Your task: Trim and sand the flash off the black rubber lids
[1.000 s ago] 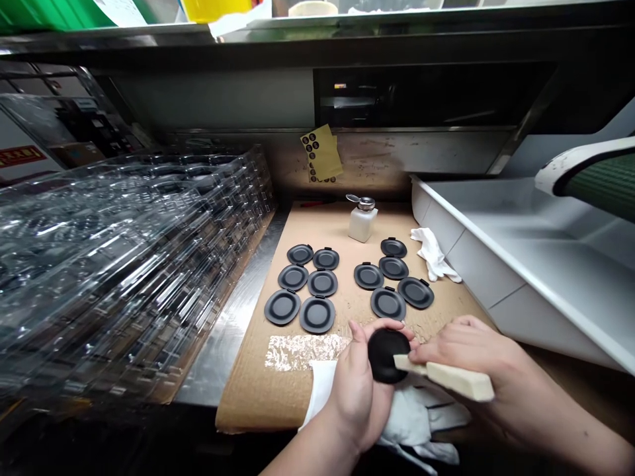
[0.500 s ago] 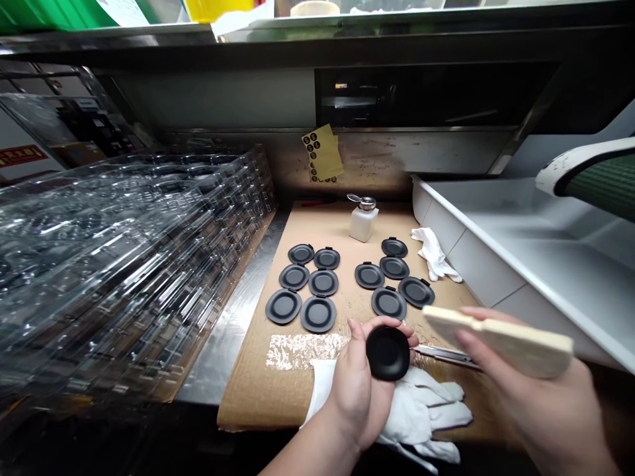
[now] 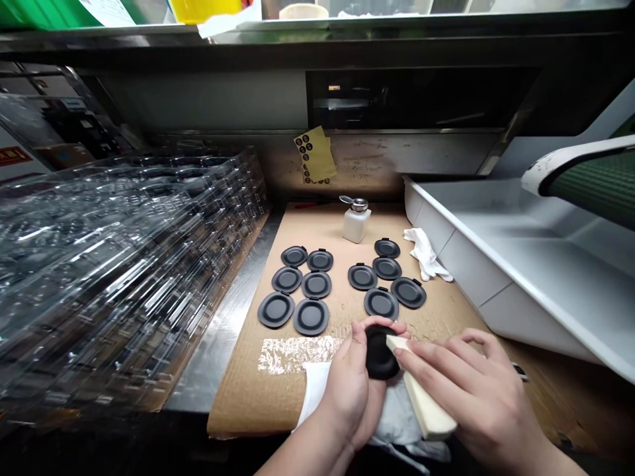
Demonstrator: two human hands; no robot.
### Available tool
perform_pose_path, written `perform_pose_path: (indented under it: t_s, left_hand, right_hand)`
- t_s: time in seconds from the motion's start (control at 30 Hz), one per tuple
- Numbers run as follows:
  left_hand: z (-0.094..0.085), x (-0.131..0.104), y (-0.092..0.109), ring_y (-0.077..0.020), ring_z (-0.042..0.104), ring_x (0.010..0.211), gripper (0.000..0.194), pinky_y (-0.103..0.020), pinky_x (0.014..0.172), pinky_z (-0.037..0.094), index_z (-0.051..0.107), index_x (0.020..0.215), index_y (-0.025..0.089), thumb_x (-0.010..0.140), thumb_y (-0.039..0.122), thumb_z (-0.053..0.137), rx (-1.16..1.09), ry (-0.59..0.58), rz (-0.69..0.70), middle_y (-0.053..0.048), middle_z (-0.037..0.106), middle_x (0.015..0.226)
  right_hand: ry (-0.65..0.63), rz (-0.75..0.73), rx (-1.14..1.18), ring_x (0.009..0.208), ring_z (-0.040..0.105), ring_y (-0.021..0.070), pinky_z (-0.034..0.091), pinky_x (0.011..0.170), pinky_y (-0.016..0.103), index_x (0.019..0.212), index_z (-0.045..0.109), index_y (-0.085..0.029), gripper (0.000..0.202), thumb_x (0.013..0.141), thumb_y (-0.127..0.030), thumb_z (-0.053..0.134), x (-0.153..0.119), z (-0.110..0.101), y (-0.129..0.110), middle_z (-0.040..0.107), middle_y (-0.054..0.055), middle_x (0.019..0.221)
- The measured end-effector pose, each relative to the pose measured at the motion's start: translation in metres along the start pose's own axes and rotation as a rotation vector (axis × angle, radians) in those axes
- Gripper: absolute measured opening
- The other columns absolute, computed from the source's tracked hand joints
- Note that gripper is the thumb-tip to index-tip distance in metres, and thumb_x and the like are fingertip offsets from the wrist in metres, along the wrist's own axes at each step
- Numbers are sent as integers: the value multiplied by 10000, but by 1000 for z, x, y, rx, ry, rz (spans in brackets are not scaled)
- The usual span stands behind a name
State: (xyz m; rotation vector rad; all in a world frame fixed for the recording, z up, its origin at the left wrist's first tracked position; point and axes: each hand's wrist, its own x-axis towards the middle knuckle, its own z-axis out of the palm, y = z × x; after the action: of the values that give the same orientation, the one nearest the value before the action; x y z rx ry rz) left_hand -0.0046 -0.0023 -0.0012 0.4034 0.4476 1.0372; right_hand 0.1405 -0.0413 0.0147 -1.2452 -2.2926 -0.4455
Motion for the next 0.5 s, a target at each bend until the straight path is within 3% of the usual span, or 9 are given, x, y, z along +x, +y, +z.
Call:
perform_pose_path:
  t_s: [0.13, 0.3, 0.5]
  left_hand:
    - [-1, -1, 1, -217, 573, 914, 383, -402, 890, 374, 570, 936, 129, 851, 434, 354, -11, 34, -44, -118, 626, 954]
    - [-2, -2, 2, -272, 569, 984, 477, -419, 884, 373, 538, 1017, 109, 830, 498, 336, -38, 54, -67, -183, 615, 1033]
    - [-1, -1, 3, -273, 578, 961, 530, -408, 888, 359, 534, 1001, 109, 813, 547, 303, -59, 36, -101, -187, 622, 999]
  right_hand:
    - [36, 63, 73, 825, 548, 163, 332, 742, 353, 1125, 531, -210, 313, 827, -244, 441, -1, -1, 19, 628, 46, 988]
    - [121, 385, 169, 884, 564, 148, 406, 786, 278, 999, 567, -246, 208, 800, -283, 524, -10, -1, 51, 620, -1, 961]
    - [6, 426, -212, 953, 547, 170, 452, 769, 292, 1086, 514, -233, 307, 839, -367, 391, -16, 6, 66, 574, 8, 1086]
